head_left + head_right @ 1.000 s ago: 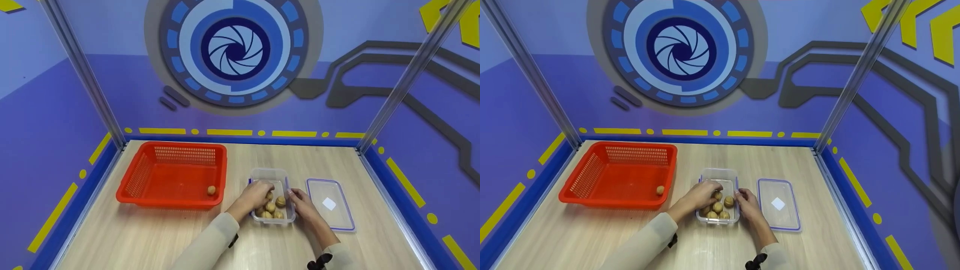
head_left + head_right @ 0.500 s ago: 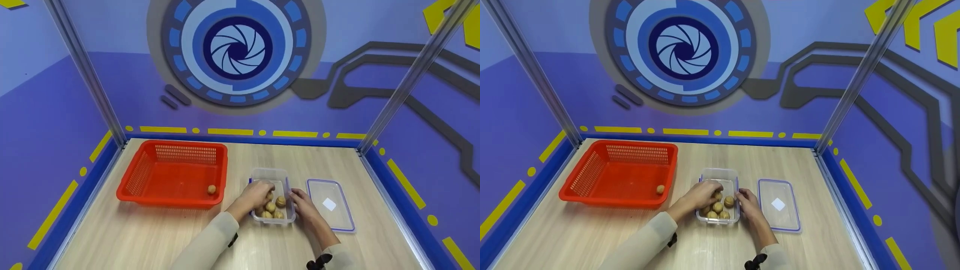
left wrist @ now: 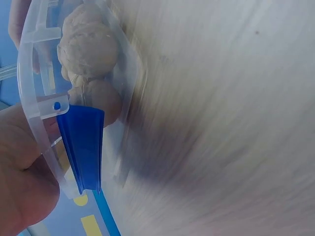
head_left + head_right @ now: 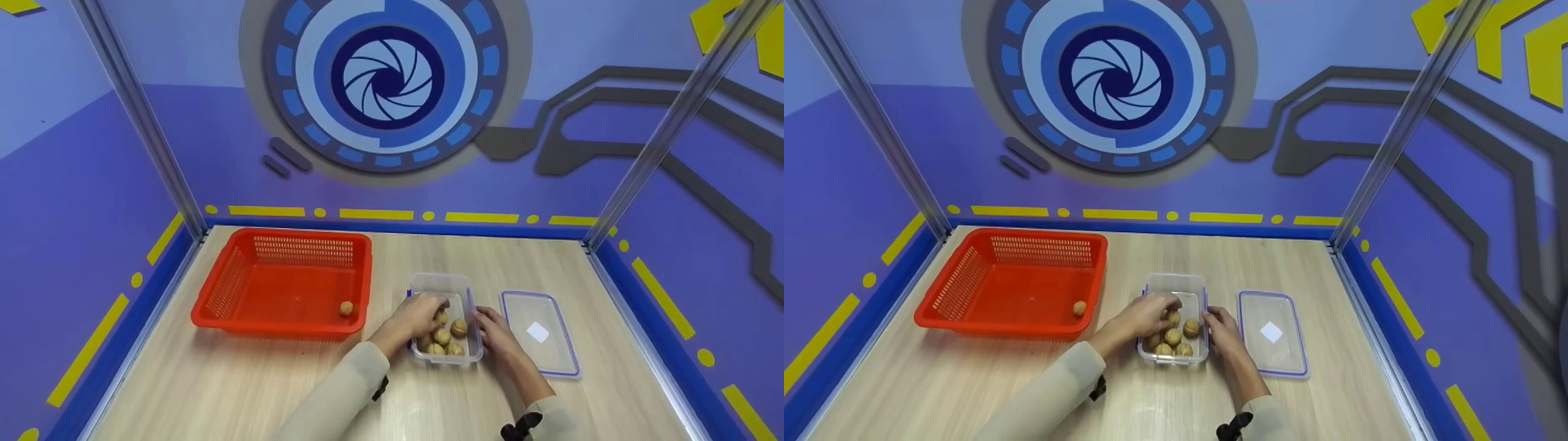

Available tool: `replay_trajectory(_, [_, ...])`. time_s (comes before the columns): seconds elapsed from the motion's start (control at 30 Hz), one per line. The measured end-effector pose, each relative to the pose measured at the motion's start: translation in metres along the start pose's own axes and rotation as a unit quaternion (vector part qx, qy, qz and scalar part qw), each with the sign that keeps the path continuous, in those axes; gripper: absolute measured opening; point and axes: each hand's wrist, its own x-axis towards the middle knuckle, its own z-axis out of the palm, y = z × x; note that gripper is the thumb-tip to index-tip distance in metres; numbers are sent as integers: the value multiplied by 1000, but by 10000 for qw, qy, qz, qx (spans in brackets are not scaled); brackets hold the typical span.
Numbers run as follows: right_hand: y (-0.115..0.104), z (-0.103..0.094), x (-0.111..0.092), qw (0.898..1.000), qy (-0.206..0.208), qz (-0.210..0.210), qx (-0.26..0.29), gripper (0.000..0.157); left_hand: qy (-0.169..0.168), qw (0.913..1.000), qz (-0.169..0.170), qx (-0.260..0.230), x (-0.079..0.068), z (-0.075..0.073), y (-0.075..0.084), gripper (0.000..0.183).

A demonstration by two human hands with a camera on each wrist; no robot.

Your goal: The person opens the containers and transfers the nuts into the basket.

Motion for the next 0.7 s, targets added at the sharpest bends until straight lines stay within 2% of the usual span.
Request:
replay_trajectory(0.17, [-1, 1, 2, 9999, 72, -1, 80, 48, 371, 9988, 276, -141, -3, -3, 1, 29])
replay_trajectory(0.27, [-1, 1, 1, 9998, 86, 37, 199, 45, 519, 9973, 421, -311, -6, -10, 3, 30])
replay_trajectory(0.43, [0, 0, 1, 10000, 46, 15, 62, 48, 666, 9921, 482, -952, -14, -31, 5, 31])
replay_trajectory(0.53, [-1, 0, 0, 10000, 16, -5, -72, 51, 867, 9867, 522, -1272, -20, -44, 4, 30])
replay_trajectory(0.7, [-2, 1, -1, 9998, 38, -58, -165, 51, 1089, 9783, 359, -1723, -35, -62, 0, 31])
